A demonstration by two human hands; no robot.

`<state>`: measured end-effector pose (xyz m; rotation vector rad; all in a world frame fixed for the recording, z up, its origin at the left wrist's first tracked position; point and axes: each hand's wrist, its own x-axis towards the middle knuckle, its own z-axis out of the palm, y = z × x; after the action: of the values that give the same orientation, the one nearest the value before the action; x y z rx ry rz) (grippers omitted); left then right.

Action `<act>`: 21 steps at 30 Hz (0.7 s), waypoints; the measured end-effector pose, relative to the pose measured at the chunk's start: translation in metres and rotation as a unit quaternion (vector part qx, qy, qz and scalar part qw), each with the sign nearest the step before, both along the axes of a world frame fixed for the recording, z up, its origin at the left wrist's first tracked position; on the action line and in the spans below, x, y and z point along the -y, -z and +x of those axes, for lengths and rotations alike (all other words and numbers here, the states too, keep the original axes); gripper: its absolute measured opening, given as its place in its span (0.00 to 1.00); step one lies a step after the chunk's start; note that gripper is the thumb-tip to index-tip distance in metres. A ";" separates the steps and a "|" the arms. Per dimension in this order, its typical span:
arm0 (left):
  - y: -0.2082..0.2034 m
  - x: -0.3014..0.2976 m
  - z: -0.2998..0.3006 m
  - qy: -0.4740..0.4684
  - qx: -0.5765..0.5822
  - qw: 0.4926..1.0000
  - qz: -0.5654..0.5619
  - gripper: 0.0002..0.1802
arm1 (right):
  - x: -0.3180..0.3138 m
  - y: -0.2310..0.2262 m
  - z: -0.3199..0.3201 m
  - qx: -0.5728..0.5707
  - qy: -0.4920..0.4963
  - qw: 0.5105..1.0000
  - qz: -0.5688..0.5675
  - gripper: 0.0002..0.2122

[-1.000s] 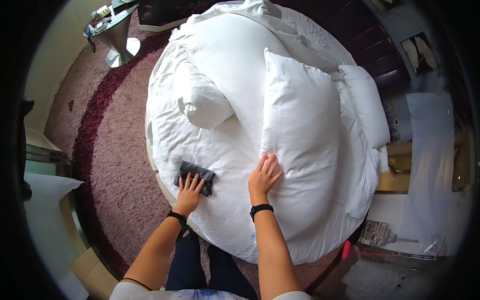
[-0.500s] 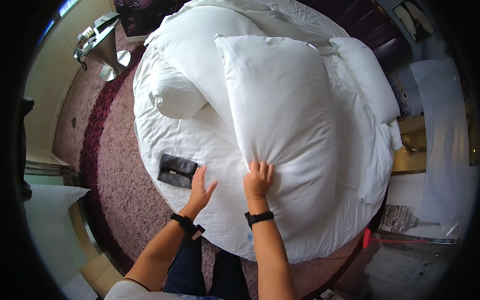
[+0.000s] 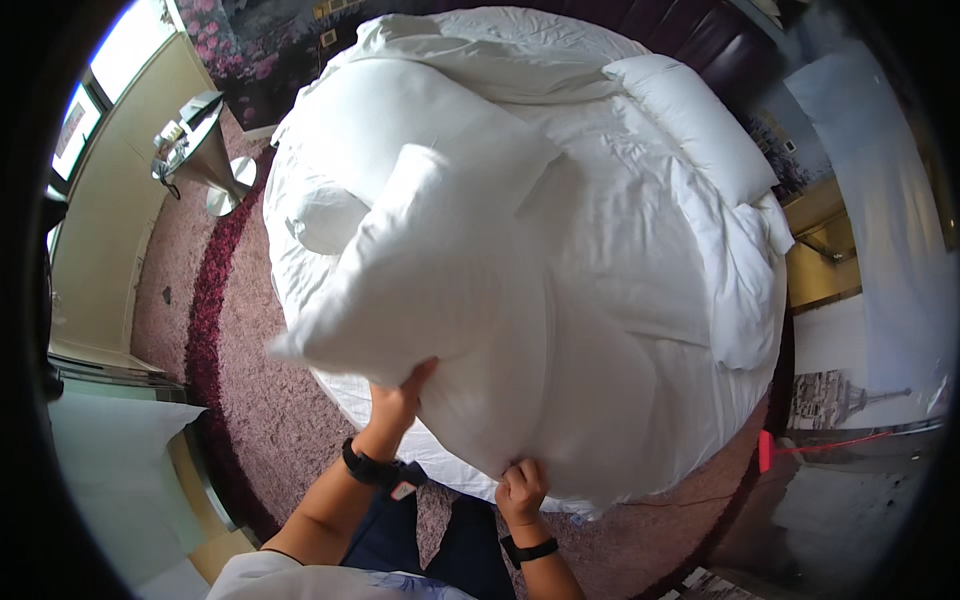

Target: The person smooths a large wallpaper featuring the Eiffel Tower using a squeegee tool, then places the tool on a round bed and arranges the pillows and duvet.

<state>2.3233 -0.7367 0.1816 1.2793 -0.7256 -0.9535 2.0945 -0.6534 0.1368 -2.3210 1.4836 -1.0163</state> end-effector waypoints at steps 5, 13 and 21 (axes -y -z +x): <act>0.001 -0.044 -0.063 0.116 0.322 0.926 -0.158 0.22 | -0.037 -0.049 -0.060 0.118 -0.030 0.989 0.085 0.19; -0.139 -0.077 -0.225 0.219 0.358 0.847 -0.326 0.27 | -0.052 -0.183 -0.138 0.269 0.067 0.959 -0.054 0.35; -0.151 -0.114 -0.292 0.353 0.382 0.764 -0.382 0.32 | -0.057 -0.193 -0.218 0.463 0.355 0.792 -0.182 0.09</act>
<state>2.0313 -0.6222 0.3326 0.5756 -2.1048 -0.5221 1.8761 -0.5963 0.3302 -0.9253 1.7281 -2.3303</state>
